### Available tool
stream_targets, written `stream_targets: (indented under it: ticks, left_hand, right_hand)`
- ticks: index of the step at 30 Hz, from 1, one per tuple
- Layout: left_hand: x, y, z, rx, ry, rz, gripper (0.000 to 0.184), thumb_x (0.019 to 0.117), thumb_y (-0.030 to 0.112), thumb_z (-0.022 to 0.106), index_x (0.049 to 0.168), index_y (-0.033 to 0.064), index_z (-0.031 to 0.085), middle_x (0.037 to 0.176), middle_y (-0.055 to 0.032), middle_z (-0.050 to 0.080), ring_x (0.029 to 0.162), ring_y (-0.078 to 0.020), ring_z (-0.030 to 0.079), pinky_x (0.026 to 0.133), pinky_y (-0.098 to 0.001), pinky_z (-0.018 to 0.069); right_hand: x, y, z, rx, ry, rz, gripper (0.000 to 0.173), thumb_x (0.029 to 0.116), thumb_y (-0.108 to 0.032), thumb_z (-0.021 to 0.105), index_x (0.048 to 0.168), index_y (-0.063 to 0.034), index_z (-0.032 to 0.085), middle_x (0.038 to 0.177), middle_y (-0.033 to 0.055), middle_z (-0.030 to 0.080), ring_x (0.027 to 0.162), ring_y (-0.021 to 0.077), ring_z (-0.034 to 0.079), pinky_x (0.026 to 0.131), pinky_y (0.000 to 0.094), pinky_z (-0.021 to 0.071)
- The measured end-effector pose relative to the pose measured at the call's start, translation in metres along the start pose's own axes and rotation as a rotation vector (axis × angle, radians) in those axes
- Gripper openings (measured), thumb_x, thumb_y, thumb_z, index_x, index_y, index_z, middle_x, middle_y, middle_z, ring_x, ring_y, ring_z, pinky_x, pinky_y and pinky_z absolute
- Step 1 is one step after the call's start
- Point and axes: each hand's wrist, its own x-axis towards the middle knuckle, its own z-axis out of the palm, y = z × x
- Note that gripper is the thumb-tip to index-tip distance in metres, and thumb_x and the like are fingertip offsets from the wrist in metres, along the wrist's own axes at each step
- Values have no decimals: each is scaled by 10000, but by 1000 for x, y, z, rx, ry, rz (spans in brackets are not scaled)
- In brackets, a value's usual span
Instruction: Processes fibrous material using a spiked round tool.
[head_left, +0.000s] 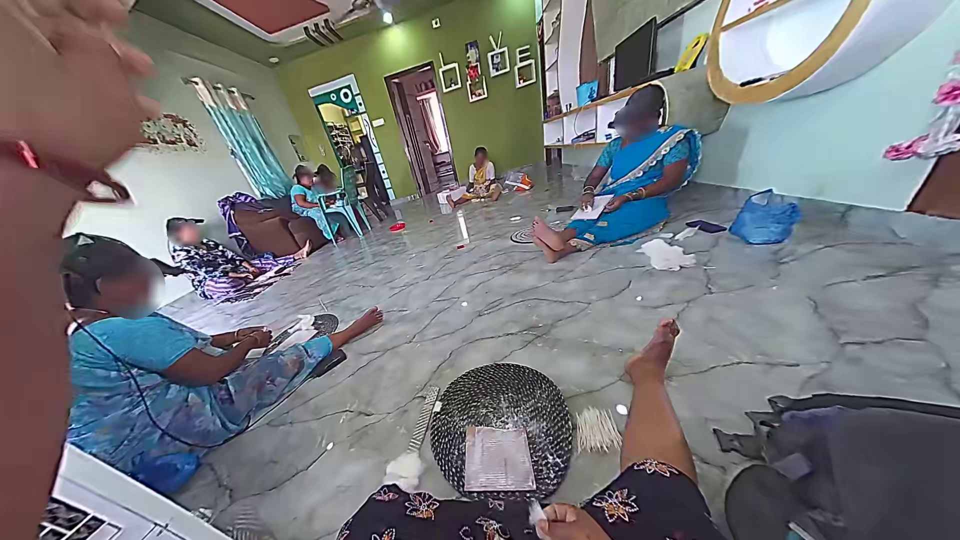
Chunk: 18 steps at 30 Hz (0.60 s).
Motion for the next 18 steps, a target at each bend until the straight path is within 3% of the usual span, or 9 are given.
stream_targets:
  ticks: [1,3,4,6,8,10,12,16,18]
  left_hand:
    - [-37,9,7,122,-37,105,416,1106,290,373,1400,70,568,1260,-175,675,997,-210,714,848,-442,597]
    - [-111,46,26,238,-145,176,385,1107,307,407,1288,73,652,1195,-184,716,990,-352,731,827,-622,575]
    - [-148,76,36,208,-223,136,372,1108,238,431,1269,9,676,1165,-245,722,976,-445,721,822,-703,538]
    - [-211,107,68,121,-277,80,329,1057,121,467,1190,-27,729,1040,-239,758,855,-434,744,748,-661,569]
    - [-271,108,112,-37,-334,-19,315,1026,47,481,1188,-52,732,1032,-207,773,855,-366,765,782,-568,617]
    - [-333,111,160,-247,-445,-293,312,1020,-4,488,1232,-92,699,1037,-227,767,883,-354,766,838,-536,612]
    - [-390,122,204,-531,-564,-703,293,1039,-25,465,1238,-129,652,1059,-216,750,903,-270,747,874,-424,603]
    - [-492,154,263,-966,-539,-1633,182,1091,-1,407,1179,-88,540,798,-91,626,608,-132,631,602,-278,565]
    - [-529,165,273,-1033,-620,-1793,173,1103,71,399,1097,-42,529,704,-30,517,539,-108,522,550,-263,505]
  right_hand:
    - [-1,0,1,-3,0,3,16,1017,-4,588,1033,-3,587,783,28,632,645,97,603,638,266,533]
    - [-2,-1,1,3,5,9,15,1014,2,590,1016,-10,583,776,32,634,639,101,607,634,266,536]
    - [-1,-1,1,7,3,14,21,1014,5,590,1011,-13,580,772,33,633,634,103,606,630,266,536]
    - [1,0,0,15,-1,11,24,1015,3,594,1008,-18,584,759,27,636,624,103,614,621,262,540]
    - [2,0,0,34,-5,13,30,1015,4,593,1007,-24,583,749,18,636,619,101,616,619,257,541]
    - [4,2,-1,44,3,24,48,1016,10,589,990,-30,583,737,17,635,610,98,613,609,253,540]
    - [5,4,-1,40,18,29,54,1016,10,587,985,-34,581,731,15,635,608,97,616,603,252,539]
    - [-2,-2,6,-7,74,-1,63,1032,-21,559,1082,11,578,806,33,629,663,102,618,660,276,549]
    - [-6,-12,11,12,106,-32,97,1041,-23,525,1111,21,576,836,36,637,689,96,625,674,275,557]
